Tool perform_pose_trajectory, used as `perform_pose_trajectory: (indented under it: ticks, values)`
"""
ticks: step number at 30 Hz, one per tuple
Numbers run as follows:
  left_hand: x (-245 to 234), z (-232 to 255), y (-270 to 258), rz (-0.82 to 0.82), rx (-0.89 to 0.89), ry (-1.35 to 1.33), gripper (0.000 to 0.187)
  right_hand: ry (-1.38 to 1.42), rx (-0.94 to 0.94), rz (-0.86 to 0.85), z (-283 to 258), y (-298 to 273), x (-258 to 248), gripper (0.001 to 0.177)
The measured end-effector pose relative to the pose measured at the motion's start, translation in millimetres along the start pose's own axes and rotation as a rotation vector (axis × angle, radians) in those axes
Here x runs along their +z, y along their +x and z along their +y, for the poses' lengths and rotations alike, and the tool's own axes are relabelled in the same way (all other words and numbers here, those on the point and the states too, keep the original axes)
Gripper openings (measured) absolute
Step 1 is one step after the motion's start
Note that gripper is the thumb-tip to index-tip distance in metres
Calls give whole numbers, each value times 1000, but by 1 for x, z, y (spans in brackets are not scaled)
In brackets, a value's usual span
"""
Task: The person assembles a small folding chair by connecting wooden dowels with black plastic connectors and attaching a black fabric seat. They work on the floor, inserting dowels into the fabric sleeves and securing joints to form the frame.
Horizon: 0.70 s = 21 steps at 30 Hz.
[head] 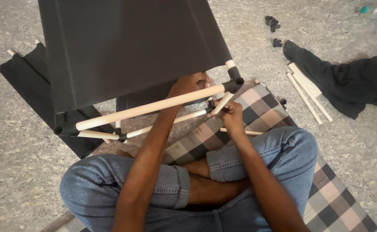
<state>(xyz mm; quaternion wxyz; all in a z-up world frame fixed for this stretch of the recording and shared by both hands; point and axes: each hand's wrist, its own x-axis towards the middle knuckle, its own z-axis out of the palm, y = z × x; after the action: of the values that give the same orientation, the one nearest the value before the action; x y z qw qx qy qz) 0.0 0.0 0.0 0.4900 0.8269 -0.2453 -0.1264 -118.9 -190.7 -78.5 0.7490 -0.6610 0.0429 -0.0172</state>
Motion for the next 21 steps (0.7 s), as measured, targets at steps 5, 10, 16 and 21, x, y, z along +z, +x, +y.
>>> perform_pose_trajectory:
  ticks: [5,10,16,21]
  values:
    - [-6,21,-11,-26,-134,-59,18,-57,4,6,-2,-1,3,20]
    - [-9,34,-16,-23,-213,-19,21,-92,4,33,-4,-5,6,18]
    - [-6,27,-9,-60,-212,64,18,-26,-26,3,1,-5,4,19]
    - [-2,12,-5,-51,-98,-59,25,14,-5,18,9,-4,2,22]
